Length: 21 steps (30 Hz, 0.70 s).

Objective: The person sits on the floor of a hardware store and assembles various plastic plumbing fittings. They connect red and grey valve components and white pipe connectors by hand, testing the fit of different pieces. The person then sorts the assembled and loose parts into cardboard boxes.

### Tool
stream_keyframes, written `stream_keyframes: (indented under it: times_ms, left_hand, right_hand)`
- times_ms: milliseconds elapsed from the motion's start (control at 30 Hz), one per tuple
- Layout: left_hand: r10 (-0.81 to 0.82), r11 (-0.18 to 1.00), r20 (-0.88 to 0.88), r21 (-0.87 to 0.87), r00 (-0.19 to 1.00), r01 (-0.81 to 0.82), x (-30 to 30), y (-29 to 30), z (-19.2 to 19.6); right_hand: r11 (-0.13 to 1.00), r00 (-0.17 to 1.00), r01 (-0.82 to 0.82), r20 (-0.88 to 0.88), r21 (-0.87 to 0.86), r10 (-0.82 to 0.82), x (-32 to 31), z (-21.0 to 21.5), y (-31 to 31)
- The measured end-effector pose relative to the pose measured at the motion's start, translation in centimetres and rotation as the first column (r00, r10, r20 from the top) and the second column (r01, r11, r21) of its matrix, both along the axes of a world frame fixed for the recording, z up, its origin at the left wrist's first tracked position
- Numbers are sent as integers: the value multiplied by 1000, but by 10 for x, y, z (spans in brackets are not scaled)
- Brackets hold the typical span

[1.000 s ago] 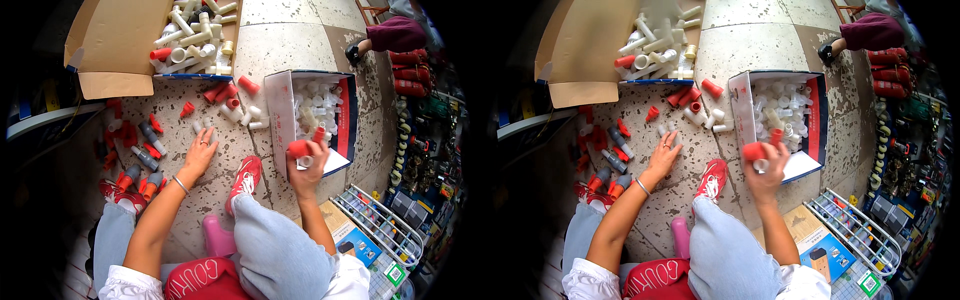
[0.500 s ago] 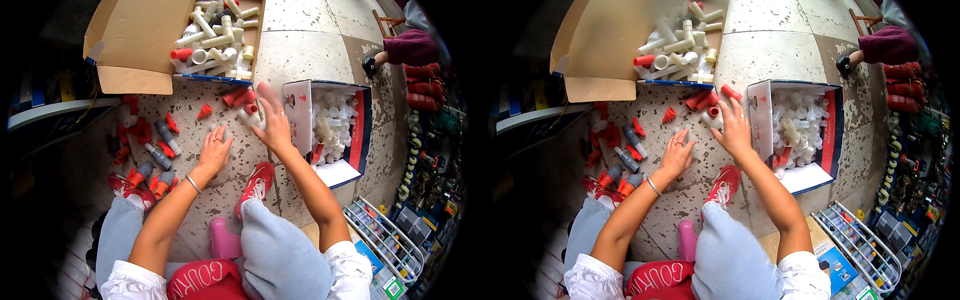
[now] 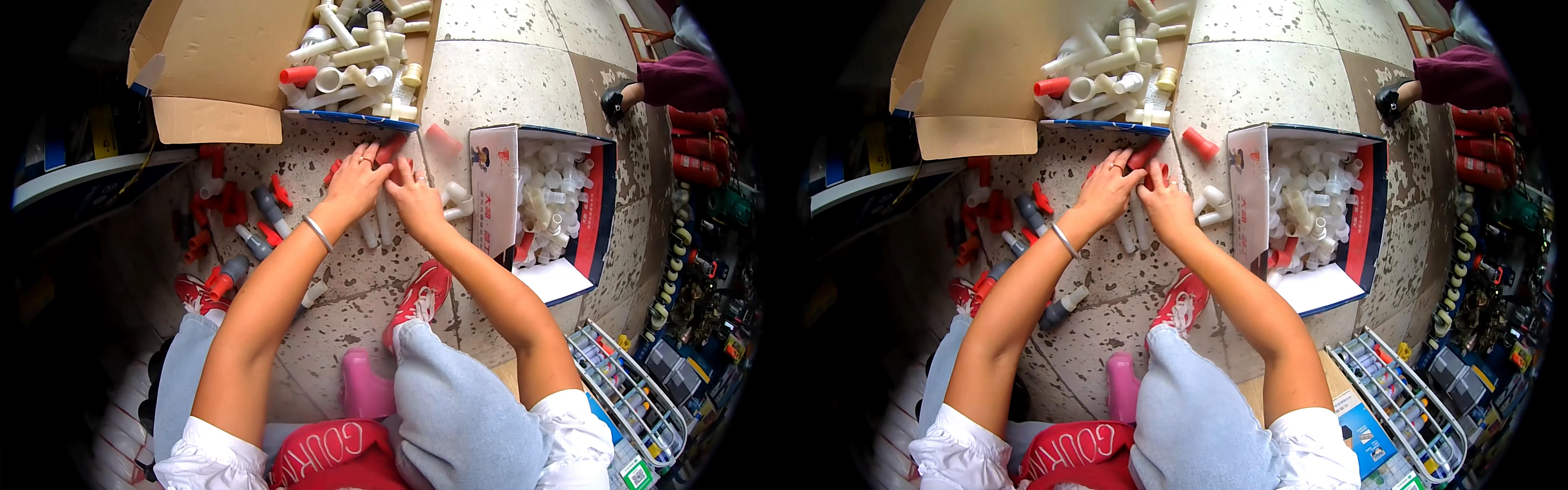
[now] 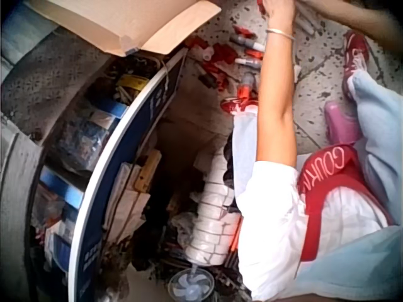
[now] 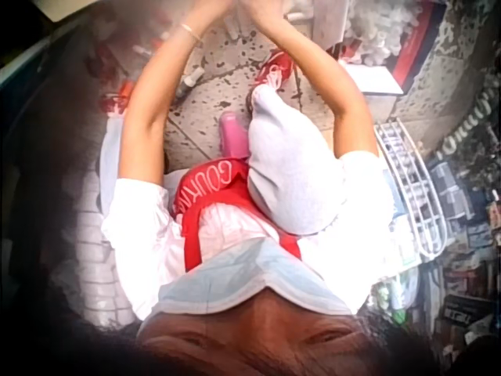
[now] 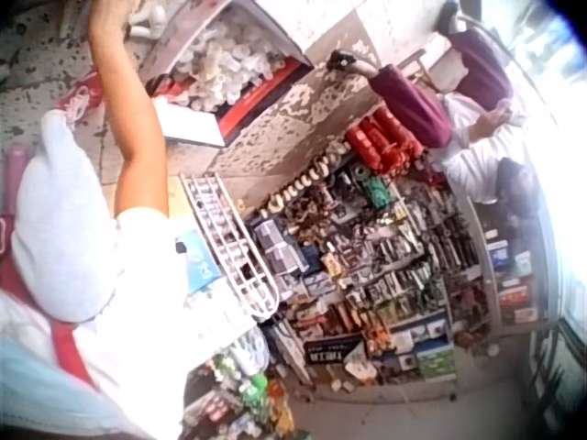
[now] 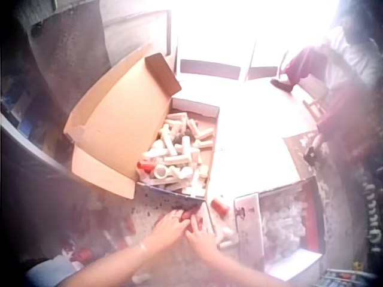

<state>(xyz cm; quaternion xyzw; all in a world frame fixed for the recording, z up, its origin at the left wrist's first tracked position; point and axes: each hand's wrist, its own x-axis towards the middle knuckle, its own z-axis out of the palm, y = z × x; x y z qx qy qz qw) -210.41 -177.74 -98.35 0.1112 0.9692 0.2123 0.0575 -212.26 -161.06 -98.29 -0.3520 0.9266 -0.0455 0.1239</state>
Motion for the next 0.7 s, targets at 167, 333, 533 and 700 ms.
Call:
stream_keyframes:
  times_ms: [167, 333, 533, 700]
  left_hand:
    - [81, 996, 251, -49, 965, -71, -6, 1, -6]
    - [188, 969, 97, 147, 977, -201, 1, 1, 8]
    - [286, 751, 109, 591, 952, -293, 5, 36, 64]
    - [106, 612, 102, 777, 989, -146, 21, 120, 135]
  right_hand:
    - [1000, 995, -8, -103, 28, 11, 11, -10, -19]
    - [995, 992, 95, 87, -29, -92, 5, 11, -6]
    - [842, 921, 387, 192, -376, -338, 14, 155, 52]
    - [685, 742, 601, -29, -411, -669, 20, 207, 161]
